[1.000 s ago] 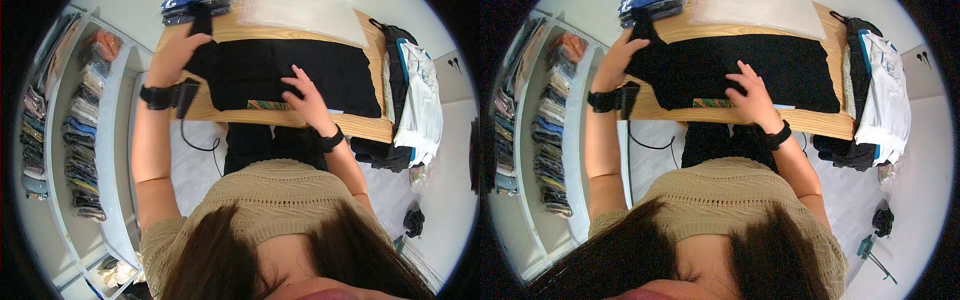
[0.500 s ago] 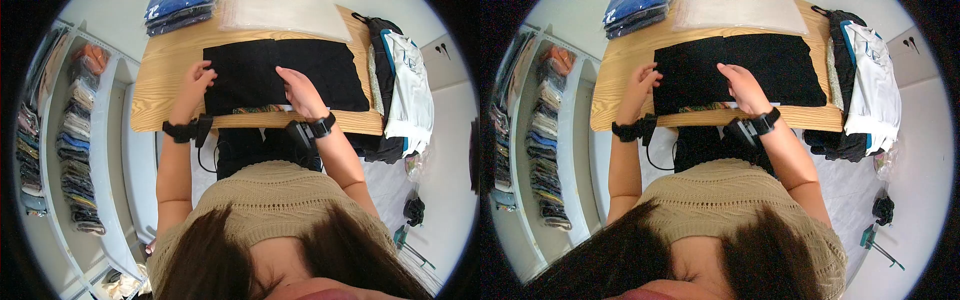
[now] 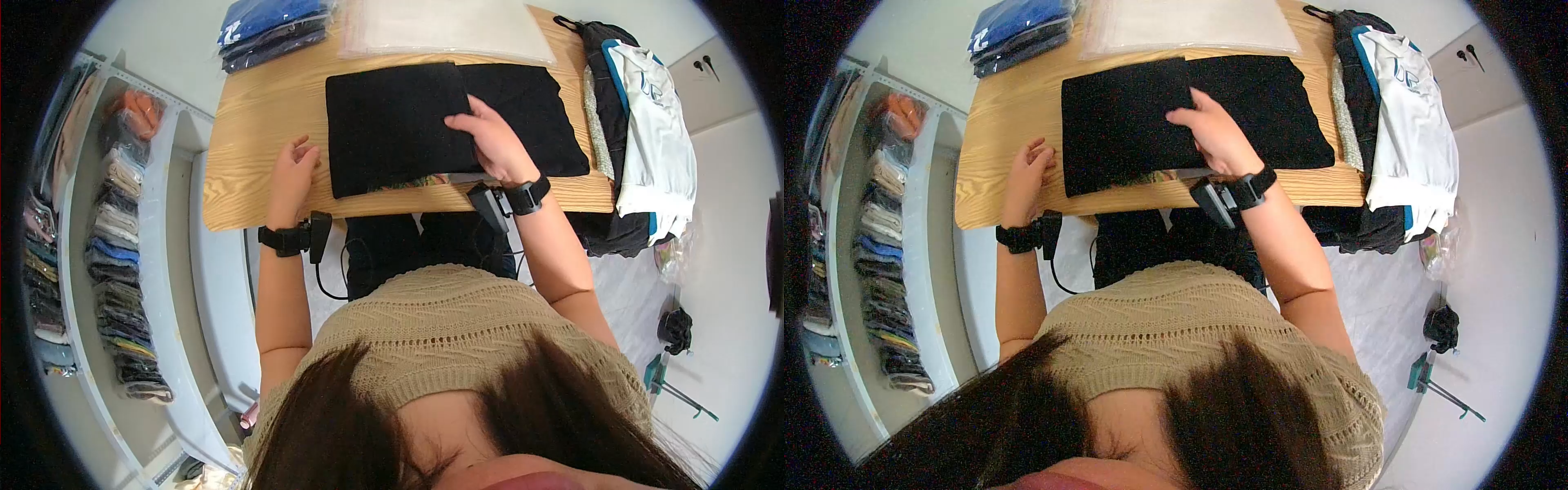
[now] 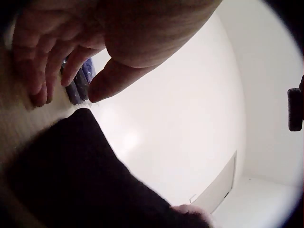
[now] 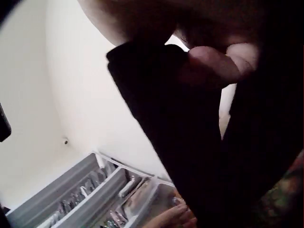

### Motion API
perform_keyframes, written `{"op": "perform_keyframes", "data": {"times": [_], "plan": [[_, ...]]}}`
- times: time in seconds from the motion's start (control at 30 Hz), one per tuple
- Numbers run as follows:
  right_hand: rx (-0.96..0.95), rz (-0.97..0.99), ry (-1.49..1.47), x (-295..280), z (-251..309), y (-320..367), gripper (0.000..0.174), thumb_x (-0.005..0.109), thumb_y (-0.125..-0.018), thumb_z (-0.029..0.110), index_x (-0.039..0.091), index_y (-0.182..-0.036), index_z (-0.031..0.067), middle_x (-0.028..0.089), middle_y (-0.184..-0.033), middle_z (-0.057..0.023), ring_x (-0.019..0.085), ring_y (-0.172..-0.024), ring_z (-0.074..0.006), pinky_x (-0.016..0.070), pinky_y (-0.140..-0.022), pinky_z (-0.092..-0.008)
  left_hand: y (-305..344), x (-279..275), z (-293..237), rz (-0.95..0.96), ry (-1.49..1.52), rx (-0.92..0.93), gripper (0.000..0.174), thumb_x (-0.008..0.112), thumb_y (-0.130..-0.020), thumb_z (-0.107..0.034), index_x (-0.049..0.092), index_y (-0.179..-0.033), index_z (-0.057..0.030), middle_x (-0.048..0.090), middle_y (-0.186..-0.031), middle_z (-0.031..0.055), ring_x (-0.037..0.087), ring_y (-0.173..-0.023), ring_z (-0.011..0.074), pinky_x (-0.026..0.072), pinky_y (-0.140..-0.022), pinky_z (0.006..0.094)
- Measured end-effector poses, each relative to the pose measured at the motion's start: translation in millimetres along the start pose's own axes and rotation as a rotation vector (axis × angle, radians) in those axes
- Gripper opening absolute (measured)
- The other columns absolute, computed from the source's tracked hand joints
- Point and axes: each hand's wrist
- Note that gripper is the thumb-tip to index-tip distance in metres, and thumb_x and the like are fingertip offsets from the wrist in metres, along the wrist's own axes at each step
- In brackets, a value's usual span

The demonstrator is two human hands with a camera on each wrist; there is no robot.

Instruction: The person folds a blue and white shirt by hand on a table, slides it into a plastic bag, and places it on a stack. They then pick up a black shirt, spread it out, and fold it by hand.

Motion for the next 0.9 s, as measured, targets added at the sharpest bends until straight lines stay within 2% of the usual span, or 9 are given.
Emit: {"op": "perform_keyframes", "data": {"times": [0.1,0.27,0.4,0.53,0.6,0.67,0.7,0.77,0.9], "plan": [[0.183,-0.097,0.460,-32.8,-29.3,-6.9,0.055,0.060,-0.079,0.008,0.037,-0.129,-0.0043,0.058,-0.107,-0.0155,0.056,-0.097,-0.0185,0.0450,-0.083,-0.0277,-3.3,5.7,-11.0,0.058,0.011,-0.110,0.045,0.056,-0.087,-0.022,0.044,-0.124,0.0008,0.057,-0.106,0.0103,0.055,-0.087,0.0144,0.0443,-0.073,0.0243],[-0.062,-0.108,0.480,-31.7,-35.7,-2.3,0.061,0.063,-0.078,0.009,0.034,-0.130,-0.0052,0.056,-0.109,-0.0192,0.056,-0.097,-0.0235,0.0451,-0.084,-0.0316,-7.2,15.5,-27.2,0.146,-0.067,-0.169,0.059,0.061,-0.083,-0.029,0.041,-0.125,0.0078,0.058,-0.097,0.0120,0.056,-0.075,0.0140,0.0470,-0.063,0.0252],[-0.183,-0.187,0.752,-27.9,-27.6,-4.7,0.060,0.064,-0.078,0.011,0.036,-0.130,-0.0030,0.053,-0.115,-0.0238,0.054,-0.103,-0.0319,0.0434,-0.088,-0.0352,-10.6,17.8,-30.5,0.157,-0.158,-0.187,0.054,0.063,-0.081,-0.035,0.051,-0.119,0.0017,0.057,-0.091,0.0051,0.051,-0.075,0.0122,0.0445,-0.065,0.0249],[-0.086,-0.269,0.951,-21.2,-18.2,9.0,0.059,0.066,-0.075,0.012,0.041,-0.126,-0.0002,0.050,-0.117,-0.0259,0.050,-0.107,-0.0372,0.0428,-0.090,-0.0377,-15.0,20.2,-34.3,0.217,-0.242,-0.173,0.048,0.063,-0.081,-0.033,0.054,-0.113,0.0017,0.058,-0.091,0.0046,0.053,-0.075,0.0124,0.0443,-0.065,0.0252],[-0.361,-0.304,1.328,-13.6,-14.5,23.9,0.057,0.069,-0.070,0.013,0.046,-0.121,0.0009,0.049,-0.118,-0.0252,0.048,-0.109,-0.0387,0.0427,-0.090,-0.0392,-20.2,20.6,-28.4,0.246,-0.262,-0.165,0.045,0.062,-0.082,-0.031,0.055,-0.112,0.0017,0.059,-0.091,0.0048,0.054,-0.076,0.0127,0.0445,-0.065,0.0255],[-0.655,-0.241,1.401,-14.2,-23.9,28.0,0.063,0.070,-0.070,0.023,0.045,-0.124,0.0032,0.044,-0.125,-0.0229,0.043,-0.116,-0.0376,0.0389,-0.094,-0.0432,-26.3,23.6,-20.0,0.358,0.109,-0.223,0.039,0.060,-0.083,-0.024,0.055,-0.106,0.0065,0.061,-0.092,0.0102,0.057,-0.074,0.0164,0.0465,-0.064,0.0270],[-0.662,-0.147,1.447,-13.0,-29.2,31.0,0.066,0.070,-0.071,0.029,0.042,-0.126,0.0041,0.040,-0.129,-0.0235,0.039,-0.120,-0.0385,0.0358,-0.097,-0.0455,-26.9,26.9,-21.5,0.371,0.106,-0.219,0.039,0.060,-0.083,-0.024,0.055,-0.106,0.0065,0.061,-0.092,0.0102,0.057,-0.074,0.0164,0.0465,-0.064,0.0270],[-0.565,0.016,1.463,-12.3,-45.4,37.5,0.079,0.067,-0.072,0.044,0.035,-0.134,0.0063,0.028,-0.139,-0.0238,0.027,-0.129,-0.0414,0.0269,-0.102,-0.0513,-21.5,29.4,-29.9,0.406,0.499,-0.260,0.032,0.058,-0.084,-0.020,0.055,-0.106,0.0043,0.061,-0.097,0.0126,0.060,-0.083,0.0193,0.0493,-0.072,0.0302],[-0.460,0.063,1.456,-12.9,-55.2,51.5,0.091,0.073,-0.066,0.043,0.028,-0.138,0.0094,0.020,-0.144,-0.0207,0.023,-0.131,-0.0399,0.0249,-0.104,-0.0520,-4.5,40.6,-65.2,0.335,0.726,-0.202,0.035,0.058,-0.083,-0.019,0.053,-0.108,0.0052,0.061,-0.101,0.0095,0.058,-0.091,0.0191,0.0458,-0.087,0.0356]]}}
Point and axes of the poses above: each hand's wrist, its own y-axis away from the middle knuckle, its own x-axis out of the palm, z = x × y
